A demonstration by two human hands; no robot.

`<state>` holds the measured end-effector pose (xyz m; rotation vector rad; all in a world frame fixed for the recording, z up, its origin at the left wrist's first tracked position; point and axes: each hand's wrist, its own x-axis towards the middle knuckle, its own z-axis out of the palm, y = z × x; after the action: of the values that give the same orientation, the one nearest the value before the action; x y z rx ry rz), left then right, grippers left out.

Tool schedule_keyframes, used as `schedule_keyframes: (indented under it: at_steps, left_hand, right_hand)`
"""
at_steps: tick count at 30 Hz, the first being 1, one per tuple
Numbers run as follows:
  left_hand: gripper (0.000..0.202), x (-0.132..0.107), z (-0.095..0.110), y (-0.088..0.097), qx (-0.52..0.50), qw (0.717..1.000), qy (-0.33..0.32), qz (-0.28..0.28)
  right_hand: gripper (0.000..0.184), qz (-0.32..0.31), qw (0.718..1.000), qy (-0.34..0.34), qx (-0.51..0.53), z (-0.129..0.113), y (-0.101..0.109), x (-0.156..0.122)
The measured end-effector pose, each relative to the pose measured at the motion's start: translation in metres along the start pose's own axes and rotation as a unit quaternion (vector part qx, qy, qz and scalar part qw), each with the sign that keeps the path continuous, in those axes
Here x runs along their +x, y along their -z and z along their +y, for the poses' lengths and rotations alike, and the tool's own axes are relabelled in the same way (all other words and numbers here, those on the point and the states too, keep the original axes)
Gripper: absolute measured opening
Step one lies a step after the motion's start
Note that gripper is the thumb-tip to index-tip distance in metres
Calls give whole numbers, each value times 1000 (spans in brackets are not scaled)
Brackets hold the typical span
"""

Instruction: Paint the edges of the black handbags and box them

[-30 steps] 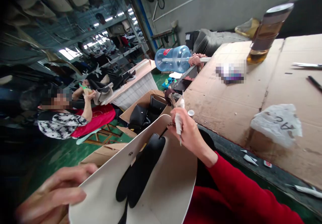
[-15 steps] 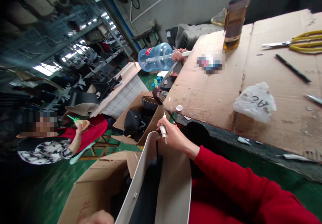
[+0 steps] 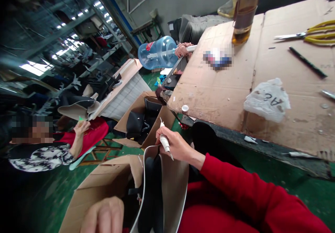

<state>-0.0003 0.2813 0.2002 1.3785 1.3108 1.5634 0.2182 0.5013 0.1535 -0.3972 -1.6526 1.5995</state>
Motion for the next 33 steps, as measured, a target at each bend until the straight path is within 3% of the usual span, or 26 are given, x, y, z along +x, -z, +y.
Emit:
schedule_keyframes:
  at_steps: [2,4,5,7,11,19,23,29,33]
  left_hand:
    - [42,22,-13,3,-99,988,-41,111]
    - [17,48,-22,3,-123,968,-2,221]
    - [16,61,-25,0,-103,964,30,245]
    - [24,86,-30,-9,-38,973,92,207]
    - [44,121,-31,-30,96,976,195,12]
    - [78,145,-22,-24,120,946,193,-230]
    - [77,143,-22,-31,119,943,199,-240]
    - [17,130,-35,-58,204,957,175,-111]
    - [20,126,-39,-57,182,957,194,-112]
  right_hand:
    - [30,-1,1000,7,24,0,0,2]
    - [29,-1,999,13,46,-2,0,5]
    - [28,-1,998,15,54,-3,0,6]
    - [26,0,998,21,57,-6,0,10]
    - [23,9,999,35,35,-10,2,18]
    - [26,18,997,52,46,-9,3,30]
    - [27,7,996,55,63,-8,-2,33]
    - [21,0,998,56,17,-10,-3,34]
    - [15,-27,997,63,-24,-11,0,33]
